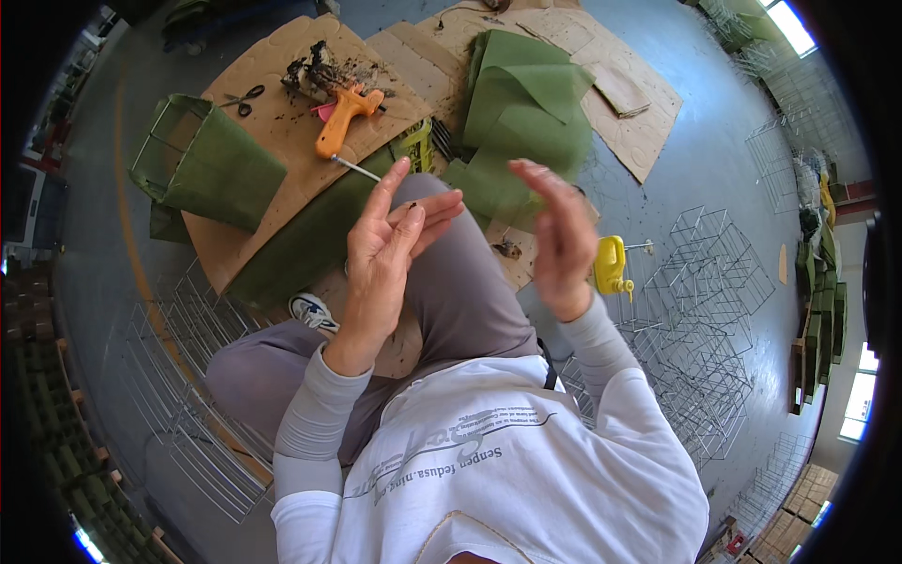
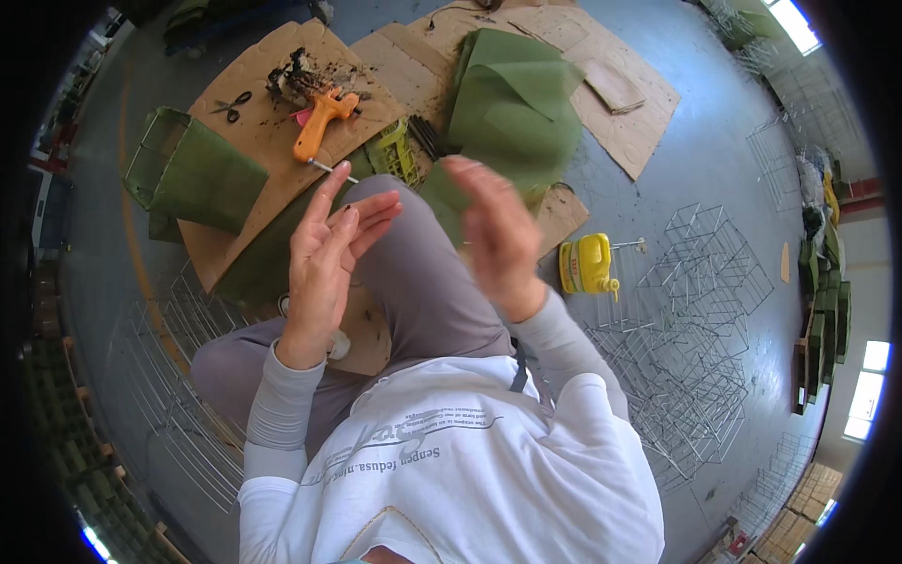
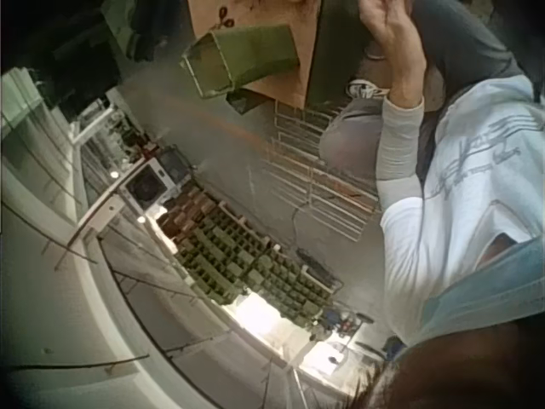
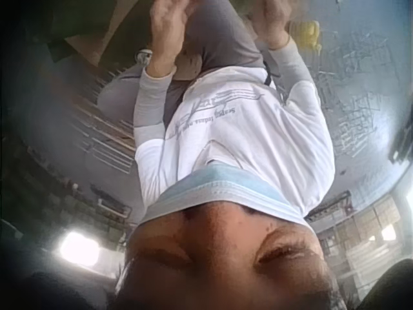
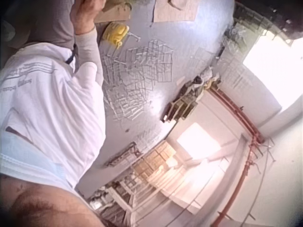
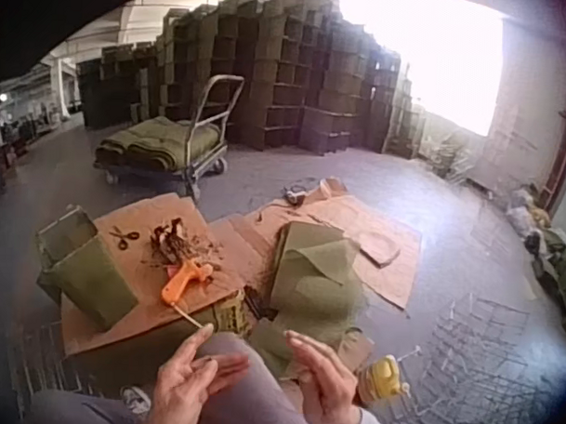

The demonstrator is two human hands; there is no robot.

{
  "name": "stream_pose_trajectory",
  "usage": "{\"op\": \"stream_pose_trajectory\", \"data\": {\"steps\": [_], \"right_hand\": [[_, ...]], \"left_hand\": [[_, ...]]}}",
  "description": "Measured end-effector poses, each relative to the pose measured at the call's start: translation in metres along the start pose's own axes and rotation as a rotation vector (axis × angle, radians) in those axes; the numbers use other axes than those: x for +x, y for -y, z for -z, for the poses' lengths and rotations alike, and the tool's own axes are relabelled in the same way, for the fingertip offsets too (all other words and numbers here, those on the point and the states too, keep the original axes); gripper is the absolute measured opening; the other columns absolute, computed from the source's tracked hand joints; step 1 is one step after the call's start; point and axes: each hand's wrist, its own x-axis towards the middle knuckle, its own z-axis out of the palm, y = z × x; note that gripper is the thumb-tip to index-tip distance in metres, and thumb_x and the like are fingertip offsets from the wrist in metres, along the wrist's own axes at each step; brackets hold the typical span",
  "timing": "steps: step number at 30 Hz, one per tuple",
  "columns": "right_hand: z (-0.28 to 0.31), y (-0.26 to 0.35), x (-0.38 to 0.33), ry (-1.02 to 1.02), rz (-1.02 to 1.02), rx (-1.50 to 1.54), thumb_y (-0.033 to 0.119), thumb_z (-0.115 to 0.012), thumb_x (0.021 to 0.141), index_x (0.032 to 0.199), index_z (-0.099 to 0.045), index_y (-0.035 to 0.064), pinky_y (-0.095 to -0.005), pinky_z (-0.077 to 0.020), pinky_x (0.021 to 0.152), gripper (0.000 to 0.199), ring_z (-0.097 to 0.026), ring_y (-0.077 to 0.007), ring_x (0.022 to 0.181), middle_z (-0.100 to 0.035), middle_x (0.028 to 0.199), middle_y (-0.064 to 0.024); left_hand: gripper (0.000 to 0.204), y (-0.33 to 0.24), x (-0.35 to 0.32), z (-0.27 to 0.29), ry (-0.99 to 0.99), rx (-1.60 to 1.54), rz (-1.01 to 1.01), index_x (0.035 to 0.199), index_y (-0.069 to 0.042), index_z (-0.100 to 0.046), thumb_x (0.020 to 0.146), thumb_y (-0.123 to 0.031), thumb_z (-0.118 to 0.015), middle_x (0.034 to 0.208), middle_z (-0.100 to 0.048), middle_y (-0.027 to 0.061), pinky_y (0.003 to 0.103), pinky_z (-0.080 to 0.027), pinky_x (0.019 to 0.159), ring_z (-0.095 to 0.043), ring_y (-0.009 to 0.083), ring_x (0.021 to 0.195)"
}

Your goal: Assembling and securing green fabric liners onto metal frames using a hot glue gun.

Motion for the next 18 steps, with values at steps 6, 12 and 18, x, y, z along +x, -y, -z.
{"op": "stream_pose_trajectory", "data": {"steps": [6,12,18], "right_hand": [[-0.031,0.024,0.011,0.232,0.212,-0.108,0.024,-0.056,0.096,0.130,-0.055,-0.0048,-0.0478,-0.0392,0.108,0.044,-0.054,-0.0393,0.125,-0.056,0.133,-0.0224],[0.000,-0.002,-0.001,0.144,0.100,-0.349,0.006,-0.064,0.089,0.117,-0.063,-0.0027,-0.0453,-0.0458,0.100,0.030,-0.060,-0.0352,0.116,-0.063,0.123,-0.0194],[0.019,0.021,0.009,0.083,0.181,-0.226,-0.005,-0.068,0.077,0.107,-0.066,-0.0036,-0.0370,-0.0525,0.074,0.031,-0.066,-0.0297,0.089,-0.067,0.103,-0.0153]], "left_hand": [[0.060,-0.001,0.000,-0.031,0.038,-0.199,0.066,0.154,-0.001,-0.021,0.103,-0.014,-0.050,0.133,-0.058,0.0183,0.032,-0.046,0.103,-0.058,0.0214,0.121],[0.073,-0.018,0.008,-0.025,0.113,-0.012,0.029,0.154,-0.002,-0.021,0.094,-0.003,-0.063,0.119,-0.065,0.0166,0.033,-0.052,0.095,-0.064,0.0202,0.108],[0.088,-0.004,0.012,-0.033,0.032,0.442,-0.324,0.153,-0.005,-0.029,0.079,0.007,-0.075,0.096,-0.066,0.0094,0.029,-0.053,0.085,-0.064,0.0161,0.088]]}}
